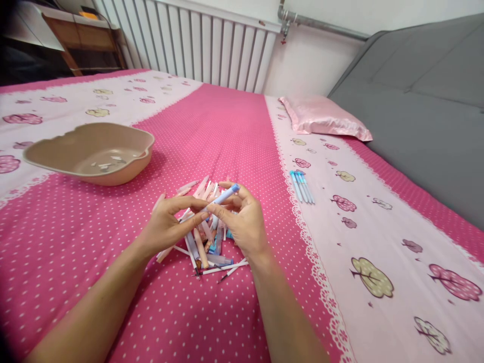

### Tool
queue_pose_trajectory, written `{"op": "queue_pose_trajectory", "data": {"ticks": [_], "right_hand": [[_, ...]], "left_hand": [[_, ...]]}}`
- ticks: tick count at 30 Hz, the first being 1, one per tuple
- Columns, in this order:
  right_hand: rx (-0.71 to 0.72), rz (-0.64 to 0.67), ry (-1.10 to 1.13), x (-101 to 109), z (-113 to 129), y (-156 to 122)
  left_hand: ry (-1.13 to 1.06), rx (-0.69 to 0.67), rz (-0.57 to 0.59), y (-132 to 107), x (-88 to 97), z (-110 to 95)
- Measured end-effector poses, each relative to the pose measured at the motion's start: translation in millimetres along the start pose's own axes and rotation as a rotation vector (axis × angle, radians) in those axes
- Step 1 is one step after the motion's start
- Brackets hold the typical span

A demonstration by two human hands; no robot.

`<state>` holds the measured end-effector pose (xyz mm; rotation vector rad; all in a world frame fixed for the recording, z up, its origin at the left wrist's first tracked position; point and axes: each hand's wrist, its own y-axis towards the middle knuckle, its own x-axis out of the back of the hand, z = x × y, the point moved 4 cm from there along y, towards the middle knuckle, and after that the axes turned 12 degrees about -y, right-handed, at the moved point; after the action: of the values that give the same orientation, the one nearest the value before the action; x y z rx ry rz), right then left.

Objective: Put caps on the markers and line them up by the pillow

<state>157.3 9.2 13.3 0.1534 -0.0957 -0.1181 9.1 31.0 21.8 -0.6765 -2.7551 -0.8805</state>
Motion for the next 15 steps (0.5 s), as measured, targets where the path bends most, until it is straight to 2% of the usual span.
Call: {"op": "queue_pose_trajectory", "data": {"ticks": [6,12,15], "right_hand": [[0.053,-0.060,-0.103,1.4,0.5,-0.6],[0.086,0.112,0.045,-3.8,7.7,-3.2],[0.084,0.140,0.083,-4.5,8.2,-3.5]], "left_hand": [[-0.005,0.016,0.011,0.3,0.1,-1.5],[-0.011,0.013,-0.002,0.0,0.9,1.2],[0.002,0.015,-0.001,-0.4,1.0,2.9]]}}
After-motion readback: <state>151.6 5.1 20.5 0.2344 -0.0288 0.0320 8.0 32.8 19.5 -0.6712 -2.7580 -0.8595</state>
